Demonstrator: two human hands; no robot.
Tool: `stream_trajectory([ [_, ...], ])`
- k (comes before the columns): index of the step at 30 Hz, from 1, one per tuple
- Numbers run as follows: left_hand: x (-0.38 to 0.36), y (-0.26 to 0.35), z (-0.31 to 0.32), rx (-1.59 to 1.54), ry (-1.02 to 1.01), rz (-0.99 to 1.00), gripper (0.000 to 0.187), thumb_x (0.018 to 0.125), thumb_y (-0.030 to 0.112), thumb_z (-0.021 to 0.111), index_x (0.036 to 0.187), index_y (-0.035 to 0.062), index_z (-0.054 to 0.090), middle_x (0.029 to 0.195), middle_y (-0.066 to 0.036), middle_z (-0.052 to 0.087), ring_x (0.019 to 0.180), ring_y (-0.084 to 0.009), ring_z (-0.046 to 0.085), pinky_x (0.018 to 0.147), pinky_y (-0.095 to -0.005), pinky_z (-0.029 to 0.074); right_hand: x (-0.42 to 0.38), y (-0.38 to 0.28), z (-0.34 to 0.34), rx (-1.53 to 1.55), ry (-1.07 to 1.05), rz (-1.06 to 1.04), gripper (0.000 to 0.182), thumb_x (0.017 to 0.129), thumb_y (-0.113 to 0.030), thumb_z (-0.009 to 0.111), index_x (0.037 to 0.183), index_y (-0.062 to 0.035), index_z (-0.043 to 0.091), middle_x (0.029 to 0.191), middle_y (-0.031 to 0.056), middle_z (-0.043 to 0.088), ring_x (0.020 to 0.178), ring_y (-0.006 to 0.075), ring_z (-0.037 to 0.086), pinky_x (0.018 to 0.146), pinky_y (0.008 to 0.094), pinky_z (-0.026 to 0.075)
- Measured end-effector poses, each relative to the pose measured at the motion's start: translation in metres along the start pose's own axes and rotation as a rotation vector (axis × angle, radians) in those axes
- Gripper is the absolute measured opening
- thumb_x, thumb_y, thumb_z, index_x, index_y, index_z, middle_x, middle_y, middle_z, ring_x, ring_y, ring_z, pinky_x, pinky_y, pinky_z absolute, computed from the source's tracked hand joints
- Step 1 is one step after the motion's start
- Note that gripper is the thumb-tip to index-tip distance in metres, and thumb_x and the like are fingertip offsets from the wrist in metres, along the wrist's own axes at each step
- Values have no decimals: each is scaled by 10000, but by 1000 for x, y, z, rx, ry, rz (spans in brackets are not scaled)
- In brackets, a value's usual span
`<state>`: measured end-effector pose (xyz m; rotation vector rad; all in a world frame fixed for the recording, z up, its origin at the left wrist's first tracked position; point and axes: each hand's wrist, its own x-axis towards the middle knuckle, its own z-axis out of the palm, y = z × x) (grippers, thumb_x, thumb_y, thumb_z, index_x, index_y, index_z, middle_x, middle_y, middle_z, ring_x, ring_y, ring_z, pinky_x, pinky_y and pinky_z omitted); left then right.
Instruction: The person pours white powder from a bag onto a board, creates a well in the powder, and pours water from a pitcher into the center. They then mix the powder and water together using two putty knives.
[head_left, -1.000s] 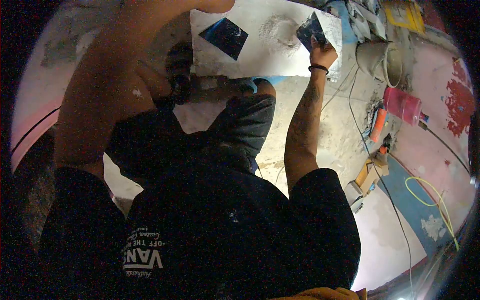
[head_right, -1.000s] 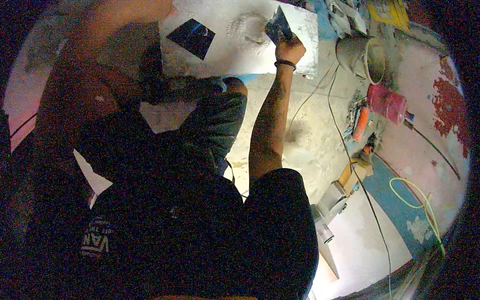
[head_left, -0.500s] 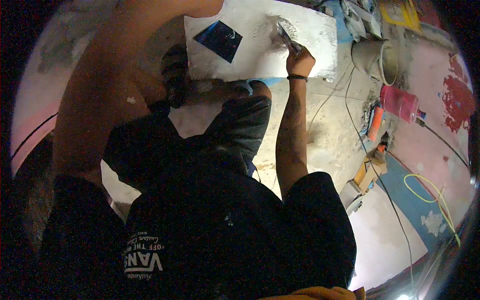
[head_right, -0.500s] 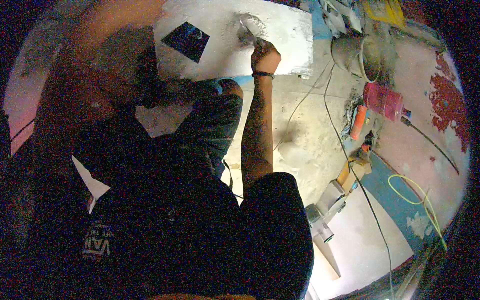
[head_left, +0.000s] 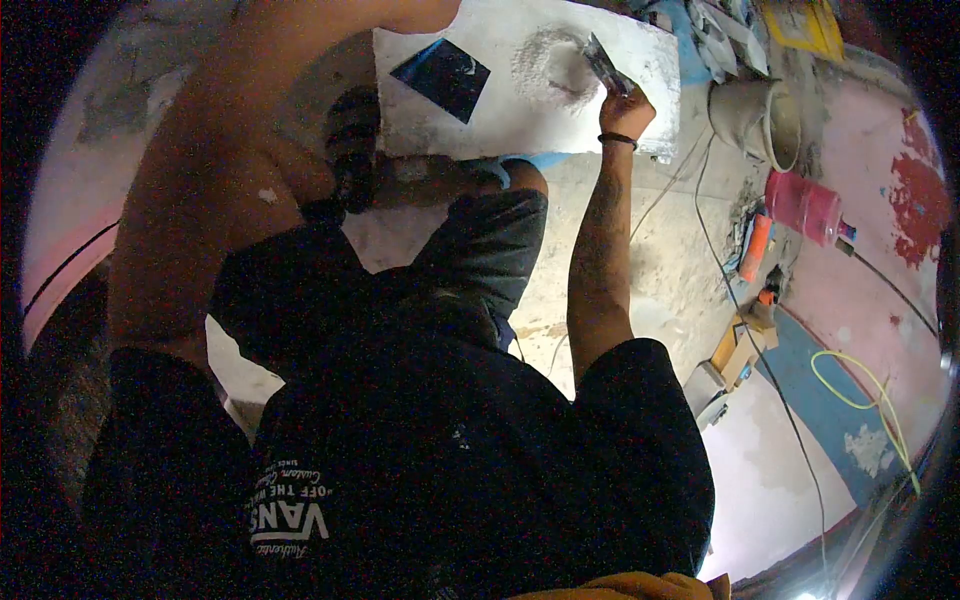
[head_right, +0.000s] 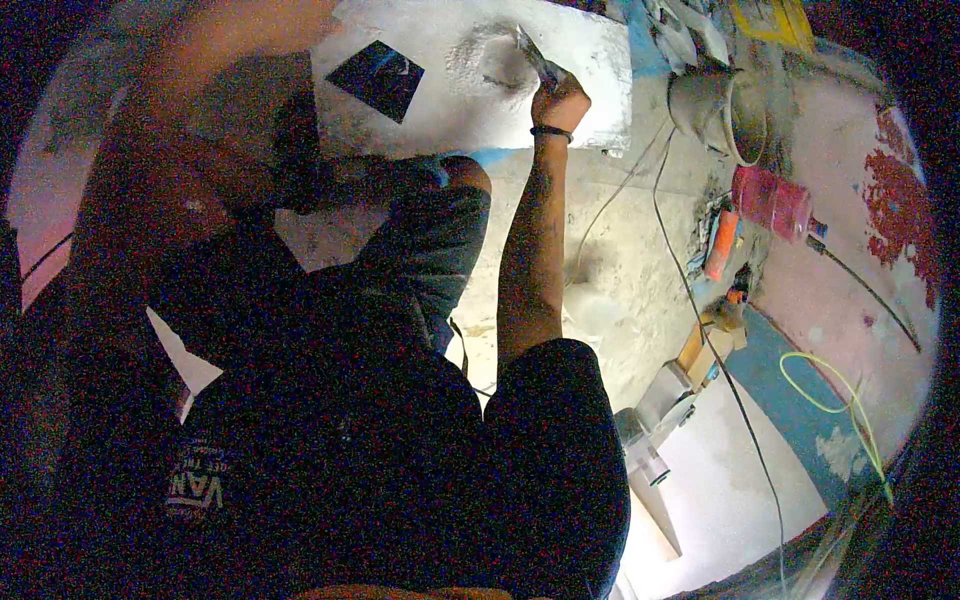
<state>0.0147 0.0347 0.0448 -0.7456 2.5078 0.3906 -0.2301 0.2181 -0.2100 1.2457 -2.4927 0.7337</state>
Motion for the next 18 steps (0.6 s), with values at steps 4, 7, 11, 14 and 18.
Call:
stream_trajectory([
  [4, -1, 1, -2, 4, -19, -12, 264, 777, 68, 464, 1029, 30, 535, 998, -160, 570, 917, -268, 565, 752, -371, 460, 3, 4, 12, 95, -14, -104, 145, 675, -74, 574, 796, -91, 653, 740, 109, 628, 675, 276, 606, 615, 324, 485],
  [7, -1, 0, -3, -20, -4, -47, 265, 778, 70, 466, 1029, 31, 538, 1015, -160, 566, 925, -268, 561, 764, -372, 456, -5, 3, 12, 16, -104, -97, 132, 687, -94, 590, 803, -92, 653, 750, 104, 630, 674, 264, 611, 614, 315, 486],
  [11, 0, -2, -2, -11, 2, -18, 284, 780, 70, 466, 1054, 37, 532, 1021, -158, 564, 927, -265, 561, 765, -370, 456, -13, 5, 9, 60, -123, -157, 126, 698, -104, 595, 809, -98, 654, 753, 96, 630, 661, 257, 608, 602, 313, 485],
  [14, 0, -2, 0, 9, 2, -20, 294, 778, 66, 465, 1064, 37, 529, 1016, -160, 566, 925, -266, 562, 762, -369, 458, -11, 6, 5, 164, -118, -143, 145, 691, -94, 590, 819, -112, 655, 751, 92, 628, 649, 266, 603, 587, 319, 483],
  [18, 4, -7, 2, 19, 21, 11, 299, 769, 61, 469, 1060, 28, 529, 1005, -166, 570, 916, -270, 565, 757, -369, 458, 7, 5, -4, 119, -91, -160, 177, 674, -67, 583, 829, -114, 654, 758, 112, 627, 660, 272, 606, 614, 312, 487],
])
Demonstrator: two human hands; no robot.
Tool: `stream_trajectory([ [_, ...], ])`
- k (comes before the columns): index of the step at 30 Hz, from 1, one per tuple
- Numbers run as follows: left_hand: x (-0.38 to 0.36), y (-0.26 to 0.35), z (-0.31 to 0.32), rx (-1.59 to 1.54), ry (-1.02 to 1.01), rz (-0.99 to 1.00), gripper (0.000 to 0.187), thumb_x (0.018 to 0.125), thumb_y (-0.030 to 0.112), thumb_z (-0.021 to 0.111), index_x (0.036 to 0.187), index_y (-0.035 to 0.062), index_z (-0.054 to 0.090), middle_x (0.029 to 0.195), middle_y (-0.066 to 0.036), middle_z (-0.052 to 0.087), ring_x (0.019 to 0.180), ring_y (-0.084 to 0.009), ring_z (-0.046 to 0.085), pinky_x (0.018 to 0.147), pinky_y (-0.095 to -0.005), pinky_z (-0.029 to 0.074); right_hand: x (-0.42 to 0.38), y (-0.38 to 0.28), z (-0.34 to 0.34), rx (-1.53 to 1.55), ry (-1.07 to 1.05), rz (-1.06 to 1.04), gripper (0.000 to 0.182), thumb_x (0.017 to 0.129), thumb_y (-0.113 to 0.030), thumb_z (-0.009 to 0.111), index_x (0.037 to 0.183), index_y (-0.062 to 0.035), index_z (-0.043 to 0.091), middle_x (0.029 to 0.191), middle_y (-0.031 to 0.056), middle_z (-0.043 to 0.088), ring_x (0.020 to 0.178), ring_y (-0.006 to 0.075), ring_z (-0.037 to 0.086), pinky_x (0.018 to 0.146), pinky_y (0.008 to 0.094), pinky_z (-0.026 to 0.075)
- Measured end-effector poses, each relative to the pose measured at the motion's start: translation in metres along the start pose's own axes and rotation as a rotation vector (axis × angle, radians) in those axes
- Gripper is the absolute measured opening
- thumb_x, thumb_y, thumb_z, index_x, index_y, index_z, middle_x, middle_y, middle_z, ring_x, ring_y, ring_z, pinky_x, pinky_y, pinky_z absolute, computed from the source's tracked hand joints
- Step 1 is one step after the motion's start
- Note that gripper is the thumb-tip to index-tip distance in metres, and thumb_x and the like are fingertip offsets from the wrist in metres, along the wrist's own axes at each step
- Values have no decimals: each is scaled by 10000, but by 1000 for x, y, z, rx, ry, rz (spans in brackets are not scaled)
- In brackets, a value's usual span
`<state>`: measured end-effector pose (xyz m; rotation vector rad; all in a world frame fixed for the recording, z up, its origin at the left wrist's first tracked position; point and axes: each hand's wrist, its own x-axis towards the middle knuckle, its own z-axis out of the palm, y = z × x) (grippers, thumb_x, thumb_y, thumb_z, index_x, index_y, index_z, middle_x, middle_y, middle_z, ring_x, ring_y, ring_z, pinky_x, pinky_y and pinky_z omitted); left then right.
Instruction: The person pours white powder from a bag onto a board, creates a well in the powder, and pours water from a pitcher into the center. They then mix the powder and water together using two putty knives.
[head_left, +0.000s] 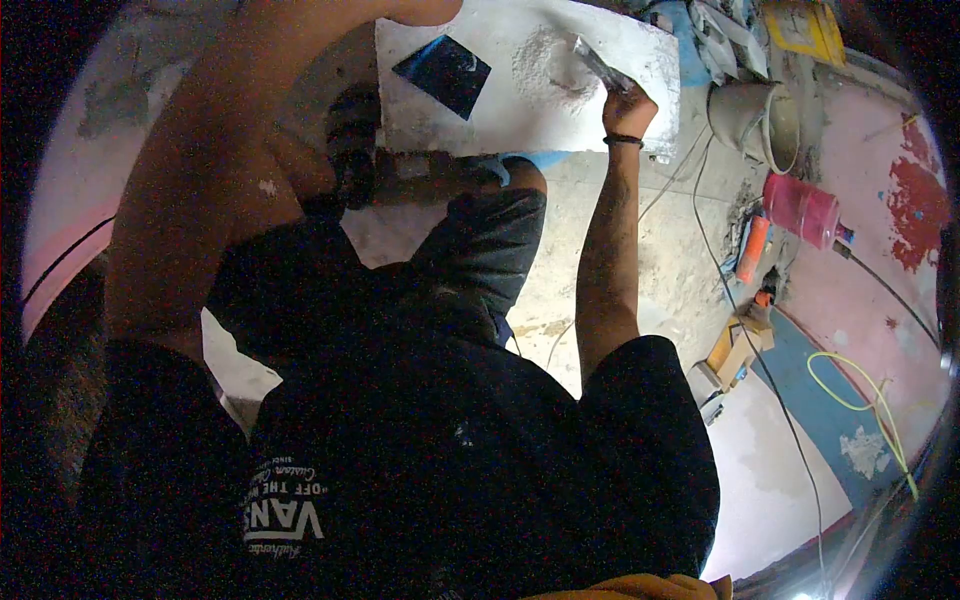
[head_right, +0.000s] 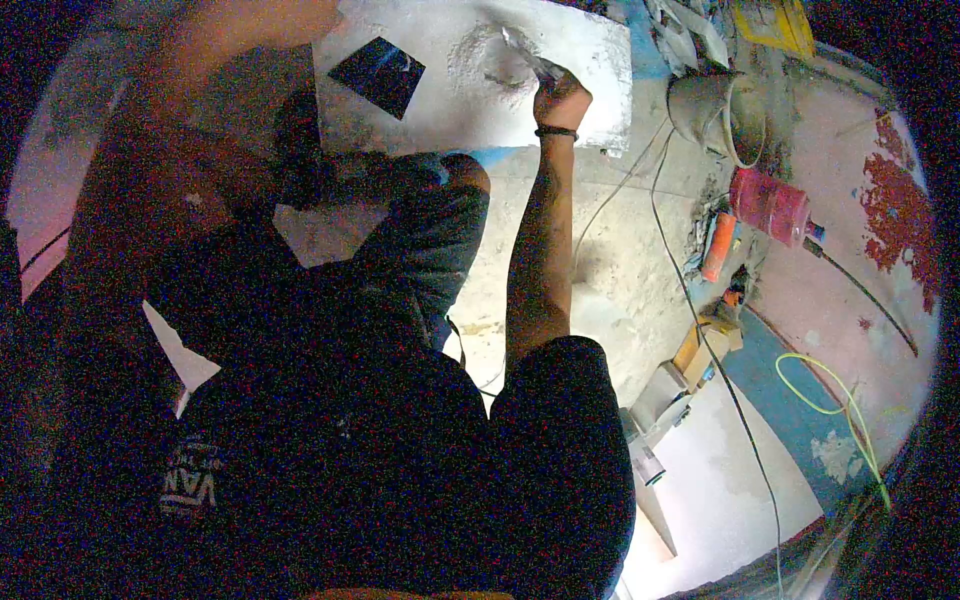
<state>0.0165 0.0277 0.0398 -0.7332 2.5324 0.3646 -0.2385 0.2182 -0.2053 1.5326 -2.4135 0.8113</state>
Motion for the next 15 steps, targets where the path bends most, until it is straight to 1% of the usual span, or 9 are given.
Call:
stream_trajectory([
  [2, 2, 1, 4, 7, 5, 14, 301, 765, 58, 471, 1058, 24, 529, 999, -169, 572, 911, -272, 566, 754, -369, 459, 8, 0, 1, -65, -43, 61, 194, 662, -62, 580, 837, -102, 652, 748, 114, 627, 661, 278, 604, 616, 316, 487],
  [6, 8, -3, 7, 24, 20, 43, 306, 756, 52, 474, 1055, 15, 529, 988, -175, 576, 902, -276, 569, 749, -370, 460, 13, 6, 16, -32, -8, -4, 191, 661, -75, 585, 841, -84, 649, 730, 127, 623, 661, 287, 602, 609, 322, 485],
  [8, 9, -3, 9, 29, 22, 55, 308, 752, 49, 476, 1053, 10, 529, 983, -178, 577, 898, -278, 571, 746, -370, 460, 9, 11, 27, 76, -24, 116, 184, 663, -84, 587, 837, -68, 646, 725, 142, 619, 662, 294, 599, 605, 328, 482],
  [9, 10, -4, 8, 34, 19, 59, 310, 749, 48, 477, 1052, 8, 529, 980, -179, 578, 895, -279, 571, 745, -370, 461, 8, 4, 22, -6, -79, 156, 173, 665, -92, 595, 827, -61, 644, 729, 150, 617, 666, 299, 598, 608, 322, 480],
  [10, 9, -4, 9, 33, 19, 60, 311, 747, 47, 478, 1051, 6, 529, 977, -181, 579, 893, -280, 572, 743, -370, 461, 6, 4, 22, -5, -80, 156, 173, 665, -92, 595, 827, -61, 644, 729, 150, 617, 666, 299, 598, 608, 322, 480],
  [12, 10, -3, 8, 37, 2, 62, 313, 741, 47, 484, 1048, 3, 529, 971, -182, 582, 890, -283, 573, 745, -372, 460, -2, 8, 23, 9, -62, 47, 157, 669, -104, 611, 818, -68, 646, 733, 139, 619, 661, 296, 597, 611, 314, 480],
  [13, 13, -5, 10, 36, 1, 64, 313, 741, 47, 484, 1048, 3, 529, 971, -182, 582, 890, -283, 573, 745, -372, 460, -6, 9, 25, 133, -43, 44, 137, 684, -117, 617, 814, -88, 650, 736, 126, 623, 657, 284, 599, 609, 310, 480],
  [15, 16, -5, 15, 61, 36, 39, 313, 739, 45, 483, 1045, -1, 529, 968, -181, 583, 889, -284, 574, 746, -373, 460, -11, 12, 19, 133, -62, 64, 130, 692, -122, 613, 813, -98, 652, 744, 117, 626, 661, 277, 602, 607, 311, 481],
])
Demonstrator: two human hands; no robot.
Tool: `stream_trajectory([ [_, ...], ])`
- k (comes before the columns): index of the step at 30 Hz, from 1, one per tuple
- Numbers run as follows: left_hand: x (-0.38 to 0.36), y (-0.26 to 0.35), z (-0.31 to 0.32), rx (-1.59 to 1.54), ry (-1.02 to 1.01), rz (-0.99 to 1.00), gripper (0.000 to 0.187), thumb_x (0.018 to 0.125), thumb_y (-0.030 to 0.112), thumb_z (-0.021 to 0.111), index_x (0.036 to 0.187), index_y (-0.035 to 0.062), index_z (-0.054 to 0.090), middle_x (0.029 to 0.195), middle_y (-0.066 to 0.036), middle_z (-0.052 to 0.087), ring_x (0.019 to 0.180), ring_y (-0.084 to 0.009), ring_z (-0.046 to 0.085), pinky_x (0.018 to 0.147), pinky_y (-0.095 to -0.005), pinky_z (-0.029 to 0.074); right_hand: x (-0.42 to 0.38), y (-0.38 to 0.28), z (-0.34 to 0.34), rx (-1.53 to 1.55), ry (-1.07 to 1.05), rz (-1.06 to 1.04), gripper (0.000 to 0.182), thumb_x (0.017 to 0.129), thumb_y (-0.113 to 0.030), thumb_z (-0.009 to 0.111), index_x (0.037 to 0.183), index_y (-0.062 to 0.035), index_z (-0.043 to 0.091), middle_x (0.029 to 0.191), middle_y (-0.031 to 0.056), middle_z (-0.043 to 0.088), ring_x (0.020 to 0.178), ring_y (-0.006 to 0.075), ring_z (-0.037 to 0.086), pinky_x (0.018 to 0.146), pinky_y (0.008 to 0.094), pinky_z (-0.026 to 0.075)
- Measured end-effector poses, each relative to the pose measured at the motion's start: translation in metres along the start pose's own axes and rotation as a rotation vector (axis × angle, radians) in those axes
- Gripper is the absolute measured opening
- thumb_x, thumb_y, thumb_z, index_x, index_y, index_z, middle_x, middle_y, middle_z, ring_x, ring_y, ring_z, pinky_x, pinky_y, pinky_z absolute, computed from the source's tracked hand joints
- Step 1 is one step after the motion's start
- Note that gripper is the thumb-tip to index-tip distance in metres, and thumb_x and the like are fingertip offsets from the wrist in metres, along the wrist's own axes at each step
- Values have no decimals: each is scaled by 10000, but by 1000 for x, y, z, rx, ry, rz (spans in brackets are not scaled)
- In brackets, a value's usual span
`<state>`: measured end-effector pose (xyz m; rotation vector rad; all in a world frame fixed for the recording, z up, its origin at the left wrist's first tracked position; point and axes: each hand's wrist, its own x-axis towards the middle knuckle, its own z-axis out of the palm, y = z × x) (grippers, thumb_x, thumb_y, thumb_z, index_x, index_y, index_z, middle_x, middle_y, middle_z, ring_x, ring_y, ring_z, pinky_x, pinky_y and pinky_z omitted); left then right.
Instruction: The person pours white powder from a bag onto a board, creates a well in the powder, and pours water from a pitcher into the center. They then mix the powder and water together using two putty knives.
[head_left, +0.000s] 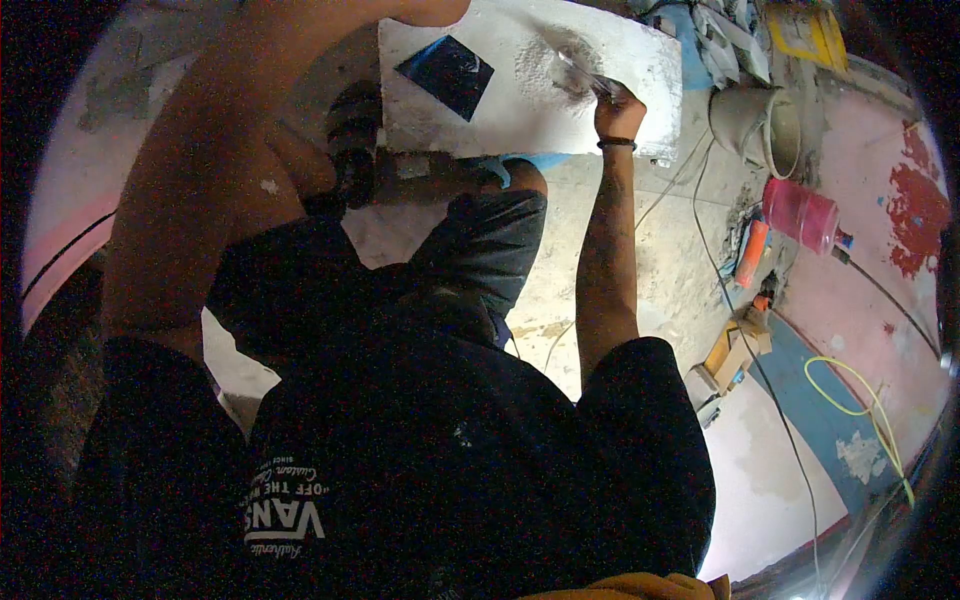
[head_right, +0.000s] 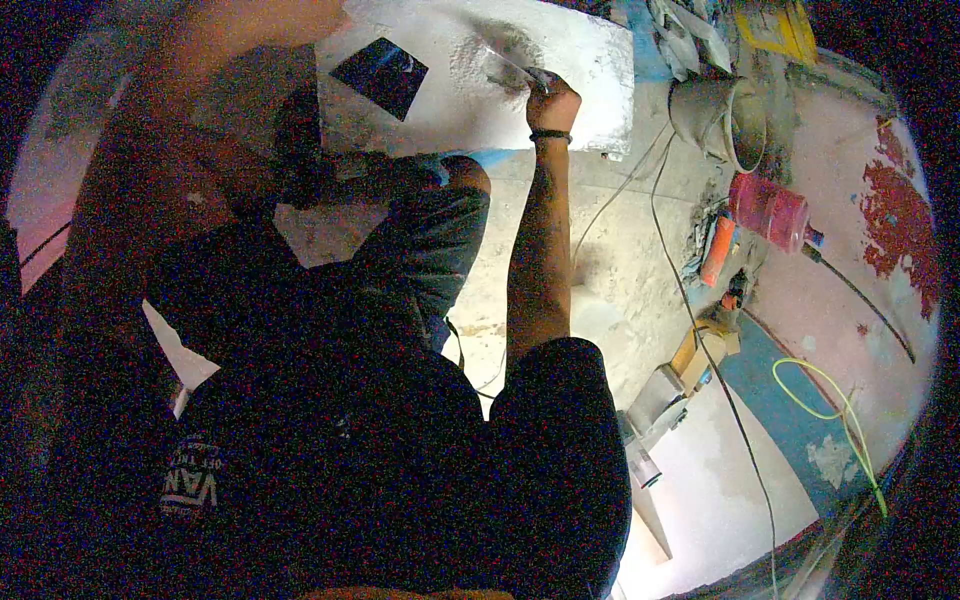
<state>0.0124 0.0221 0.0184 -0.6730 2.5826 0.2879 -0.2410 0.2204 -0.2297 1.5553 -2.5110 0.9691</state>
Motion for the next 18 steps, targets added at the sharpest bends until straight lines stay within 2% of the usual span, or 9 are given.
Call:
stream_trajectory([
  [3, -7, 1, -9, -56, -15, 41, 310, 741, 42, 476, 1043, -3, 529, 973, -182, 581, 894, -285, 572, 746, -372, 460, 3, 0, -6, 34, -12, -11, 115, 707, -113, 605, 810, -116, 655, 759, 100, 632, 674, 259, 610, 601, 305, 481],
  [7, -13, 6, -11, -93, -26, -10, 318, 748, 41, 468, 1058, 4, 525, 980, -184, 577, 899, -283, 571, 749, -371, 460, 19, -6, -11, -84, 50, -154, 128, 702, -92, 619, 820, -120, 658, 764, 101, 632, 675, 250, 612, 605, 297, 480],
  [9, -12, 5, -10, -48, -26, 29, 332, 755, 45, 466, 1081, 15, 517, 984, -183, 576, 902, -279, 569, 751, -370, 460, 24, -11, -7, -43, 30, -18, 133, 699, -108, 620, 826, -117, 658, 773, 102, 632, 682, 251, 611, 615, 298, 480],
  [13, -21, 5, -9, -104, 54, 22, 344, 758, 48, 465, 1097, 11, 507, 982, -183, 576, 894, -280, 570, 747, -370, 460, 26, -16, 1, -97, -6, -44, 148, 692, -110, 625, 836, -97, 653, 768, 119, 629, 684, 269, 609, 618, 299, 481],
  [15, -15, 2, -10, -122, -31, 16, 346, 755, 52, 470, 1094, -7, 500, 982, -187, 575, 892, -284, 569, 749, -370, 458, 23, -2, 10, -90, -39, -11, 140, 695, -104, 617, 830, -91, 653, 774, 123, 628, 691, 271, 608, 625, 300, 480],
  [18, -8, -1, -5, -34, -45, 49, 347, 748, 56, 482, 1086, -19, 500, 983, -195, 572, 895, -288, 568, 751, -372, 456, 16, -19, -3, -26, -74, -16, 127, 694, -102, 612, 811, -108, 659, 792, 97, 635, 712, 250, 613, 646, 294, 483],
])
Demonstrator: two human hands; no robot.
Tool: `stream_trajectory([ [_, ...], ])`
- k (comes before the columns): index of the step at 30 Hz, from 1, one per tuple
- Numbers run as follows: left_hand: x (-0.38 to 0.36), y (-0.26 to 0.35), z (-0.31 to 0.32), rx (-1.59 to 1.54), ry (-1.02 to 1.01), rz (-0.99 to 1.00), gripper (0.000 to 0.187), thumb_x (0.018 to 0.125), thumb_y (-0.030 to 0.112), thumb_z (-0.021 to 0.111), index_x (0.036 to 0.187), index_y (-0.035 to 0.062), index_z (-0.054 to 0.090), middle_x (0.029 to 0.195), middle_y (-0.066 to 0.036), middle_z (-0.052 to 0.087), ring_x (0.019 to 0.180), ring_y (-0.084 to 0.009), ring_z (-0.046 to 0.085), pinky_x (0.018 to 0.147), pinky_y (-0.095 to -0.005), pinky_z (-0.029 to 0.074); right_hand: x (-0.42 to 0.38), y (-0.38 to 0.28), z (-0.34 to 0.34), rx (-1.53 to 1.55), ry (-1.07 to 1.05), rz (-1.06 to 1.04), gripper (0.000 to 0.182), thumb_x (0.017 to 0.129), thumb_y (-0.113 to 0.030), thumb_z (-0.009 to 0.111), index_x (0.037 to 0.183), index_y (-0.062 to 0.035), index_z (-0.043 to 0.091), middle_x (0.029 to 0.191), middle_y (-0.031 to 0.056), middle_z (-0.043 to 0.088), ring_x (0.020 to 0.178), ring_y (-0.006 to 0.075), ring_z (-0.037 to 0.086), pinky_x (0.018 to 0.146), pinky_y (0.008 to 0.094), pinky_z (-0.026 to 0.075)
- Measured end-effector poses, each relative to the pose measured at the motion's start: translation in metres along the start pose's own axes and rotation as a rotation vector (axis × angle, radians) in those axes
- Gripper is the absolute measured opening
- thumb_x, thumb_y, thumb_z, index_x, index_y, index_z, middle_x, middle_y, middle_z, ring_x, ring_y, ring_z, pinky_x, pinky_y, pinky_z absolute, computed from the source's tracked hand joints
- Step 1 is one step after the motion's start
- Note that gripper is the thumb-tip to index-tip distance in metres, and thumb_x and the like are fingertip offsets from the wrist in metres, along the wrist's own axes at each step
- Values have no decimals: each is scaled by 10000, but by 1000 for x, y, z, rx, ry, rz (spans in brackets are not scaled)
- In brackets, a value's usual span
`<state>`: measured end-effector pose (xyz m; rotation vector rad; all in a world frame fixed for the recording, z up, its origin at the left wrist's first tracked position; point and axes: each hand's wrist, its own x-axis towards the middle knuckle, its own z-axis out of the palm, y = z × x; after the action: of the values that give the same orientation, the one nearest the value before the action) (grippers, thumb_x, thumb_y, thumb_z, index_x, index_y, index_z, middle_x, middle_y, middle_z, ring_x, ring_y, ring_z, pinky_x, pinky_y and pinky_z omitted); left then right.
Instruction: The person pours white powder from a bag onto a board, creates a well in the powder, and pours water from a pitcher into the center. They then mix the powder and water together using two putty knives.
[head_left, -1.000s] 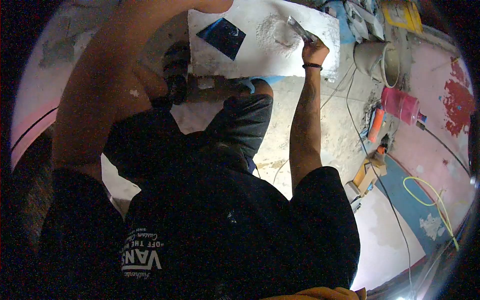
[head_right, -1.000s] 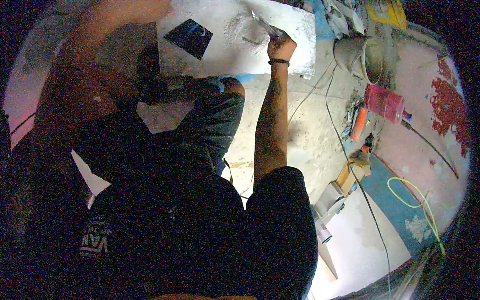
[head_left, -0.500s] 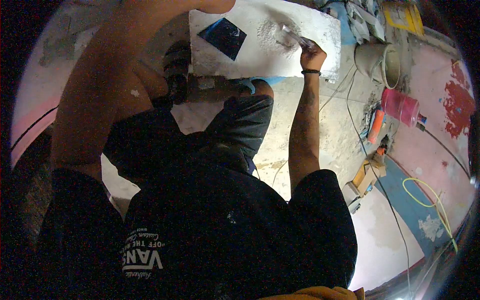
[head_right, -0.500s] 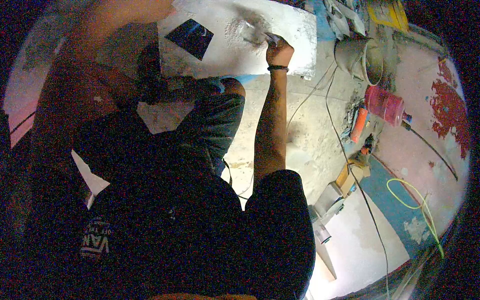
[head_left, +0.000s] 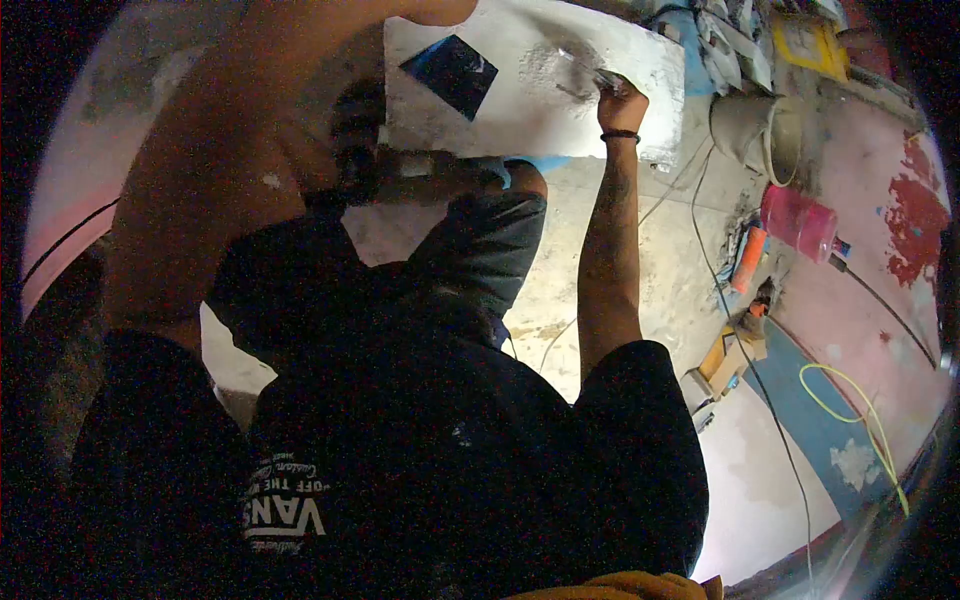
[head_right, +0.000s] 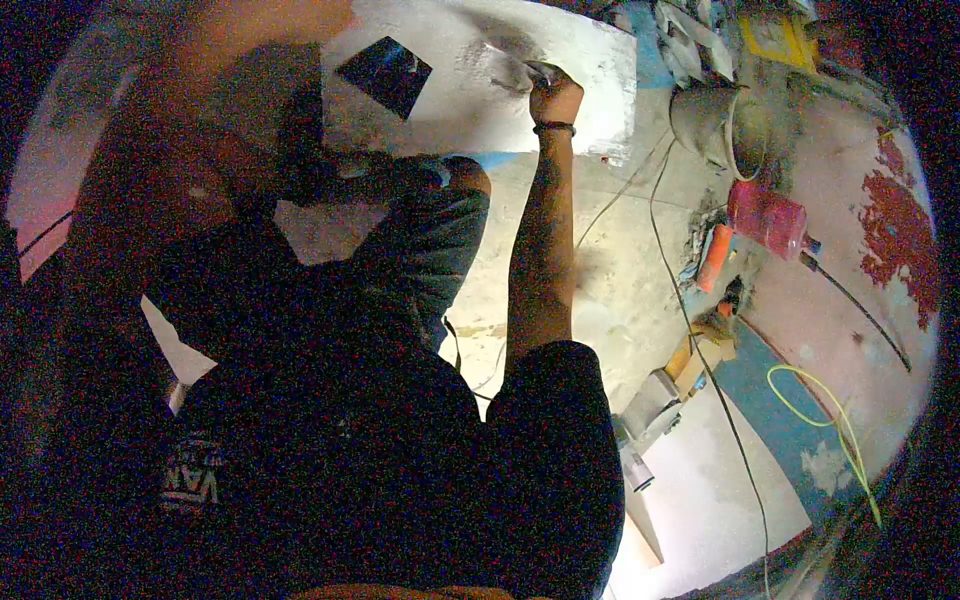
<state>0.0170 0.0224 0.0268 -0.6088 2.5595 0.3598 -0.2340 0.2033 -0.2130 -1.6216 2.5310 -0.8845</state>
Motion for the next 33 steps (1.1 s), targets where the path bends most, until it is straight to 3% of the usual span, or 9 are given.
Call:
stream_trajectory([
  [11, 2, 6, 0, -12, 18, 7, 346, 740, 45, 482, 1080, -12, 505, 956, -195, 581, 873, -286, 576, 725, -378, 461, 8, 21, -1, 3, 94, -7, 173, 679, -75, 588, 836, -105, 655, 783, 107, 632, 693, 253, 611, 631, 298, 482],
  [13, 1, 8, 0, -11, 7, -2, 346, 741, 44, 479, 1081, -11, 505, 950, -193, 584, 868, -286, 578, 720, -380, 462, 6, 19, 7, -75, 42, 181, 167, 682, -81, 578, 832, -96, 652, 773, 116, 629, 677, 264, 605, 625, 309, 482],
  [14, 0, 8, 0, -26, 9, -11, 343, 738, 43, 482, 1075, -12, 508, 943, -192, 586, 862, -287, 580, 717, -380, 463, 4, 19, 7, -151, 69, 24, 158, 681, -89, 579, 820, -98, 652, 761, 118, 627, 667, 273, 601, 622, 320, 480],
  [19, 7, 2, 6, -10, 29, -35, 330, 729, 41, 488, 1054, -13, 519, 946, -191, 585, 862, -285, 580, 721, -375, 464, -12, 6, 6, -59, 48, 74, 164, 664, -84, 583, 814, -95, 649, 755, 113, 625, 670, 270, 603, 618, 319, 481],
  [21, 10, 0, 7, 17, 49, -40, 324, 725, 39, 491, 1043, -12, 524, 953, -191, 584, 867, -283, 579, 726, -371, 465, -16, 5, 1, -120, 31, -19, 168, 667, -70, 571, 814, -91, 649, 754, 111, 627, 669, 265, 604, 611, 320, 483],
  [23, 11, 0, 8, 24, 42, -45, 317, 724, 44, 494, 1034, -12, 530, 949, -191, 585, 863, -283, 580, 724, -372, 465, -16, 7, -1, -33, 86, -22, 163, 670, -76, 578, 816, -86, 650, 754, 112, 627, 664, 263, 606, 602, 323, 485],
  [27, 13, 5, 7, 52, 16, -62, 290, 721, 65, 510, 997, -12, 555, 934, -187, 590, 849, -283, 583, 718, -374, 466, -7, -5, -13, -189, 142, -17, 145, 678, -95, 583, 806, -86, 650, 747, 110, 628, 658, 268, 607, 604, 314, 485],
  [29, 10, 4, 5, 40, 24, -9, 278, 714, 67, 520, 976, -14, 566, 909, -188, 596, 826, -287, 588, 702, -378, 468, -6, -1, -6, -118, 159, 107, 145, 681, -96, 573, 803, -83, 650, 739, 114, 626, 660, 270, 606, 614, 322, 485],
  [33, 15, 1, 11, 50, -16, 9, 242, 690, 65, 545, 911, -19, 591, 852, -189, 605, 768, -300, 596, 658, -391, 472, -11, -12, 0, -223, 69, 71, 172, 647, -104, 563, 797, -78, 643, 739, 120, 620, 656, 290, 598, 627, 347, 483],
])
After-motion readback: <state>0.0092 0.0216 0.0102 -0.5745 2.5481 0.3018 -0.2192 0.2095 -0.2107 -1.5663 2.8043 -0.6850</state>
